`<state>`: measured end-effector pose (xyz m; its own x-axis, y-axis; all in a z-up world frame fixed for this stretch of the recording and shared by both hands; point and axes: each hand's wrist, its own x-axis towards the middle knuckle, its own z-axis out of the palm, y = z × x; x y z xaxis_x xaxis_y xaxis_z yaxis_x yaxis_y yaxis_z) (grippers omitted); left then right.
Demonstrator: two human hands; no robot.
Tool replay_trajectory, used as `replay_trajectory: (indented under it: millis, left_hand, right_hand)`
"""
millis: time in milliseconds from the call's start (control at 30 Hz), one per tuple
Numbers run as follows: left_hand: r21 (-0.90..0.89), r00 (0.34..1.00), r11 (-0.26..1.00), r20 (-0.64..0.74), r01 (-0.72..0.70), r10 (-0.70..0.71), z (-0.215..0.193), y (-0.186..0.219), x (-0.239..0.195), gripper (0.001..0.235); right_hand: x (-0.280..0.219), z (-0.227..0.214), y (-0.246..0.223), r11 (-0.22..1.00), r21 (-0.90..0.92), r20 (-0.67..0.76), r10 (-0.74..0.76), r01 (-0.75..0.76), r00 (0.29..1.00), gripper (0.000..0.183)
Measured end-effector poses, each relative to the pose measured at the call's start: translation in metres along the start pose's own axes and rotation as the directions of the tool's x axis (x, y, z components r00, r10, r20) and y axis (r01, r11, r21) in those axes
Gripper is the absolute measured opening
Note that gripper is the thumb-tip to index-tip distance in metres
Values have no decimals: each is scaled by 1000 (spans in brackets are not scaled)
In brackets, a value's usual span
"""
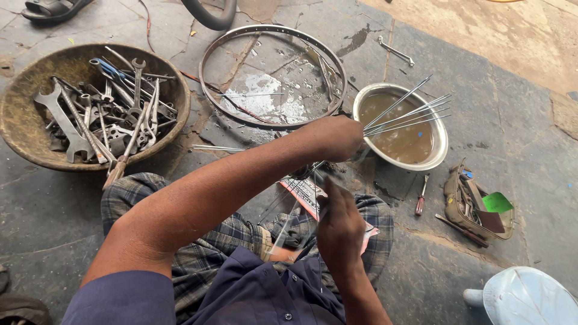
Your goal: The person is sitting on the ground assembling a bicycle wheel by inserting spokes into the hub. They handle a package of spokes and repeatedly insert individual spokes into the hub holes, adjusting their position with both hands.
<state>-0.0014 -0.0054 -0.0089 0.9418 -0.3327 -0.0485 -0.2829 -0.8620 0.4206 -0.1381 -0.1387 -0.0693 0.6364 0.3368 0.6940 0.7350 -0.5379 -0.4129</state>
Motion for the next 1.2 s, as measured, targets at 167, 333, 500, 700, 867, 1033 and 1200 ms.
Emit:
replay_trajectory:
  millis: [167,333,500,700,867,1033,1200]
  left_hand:
    - [-62,999,997,21,36,-35,3,-10,10,33]
    - [-50,999,998,11,-41,42,13,-27,26,39]
    - [-142,995,988,71,-65,75,23,-41,47,41]
    - [-150,996,987,63,-48,58,27,-47,49,45]
    - [-143,986,988,161,57,-33,18,-44,46,52]
    - [-179,986,982,161,63,-34,19,-40,42,49]
    - [-129,985,991,173,30,-7,13,-34,38,53]
  right_hand:
    - [-18,-13,16,997,55,-98,63,-58,993,31]
    - [-26,-23,14,975,166,-120,167,-146,979,29]
    - [-31,-27,10,953,280,-177,169,-115,970,23]
    - [-30,-28,12,961,250,-179,165,-117,970,19]
    - [-25,-25,5,962,254,-238,-32,94,971,21]
    - [-20,-19,-16,873,186,-232,-407,450,884,28]
    - [9,1,-18,831,-58,-90,-556,553,827,20]
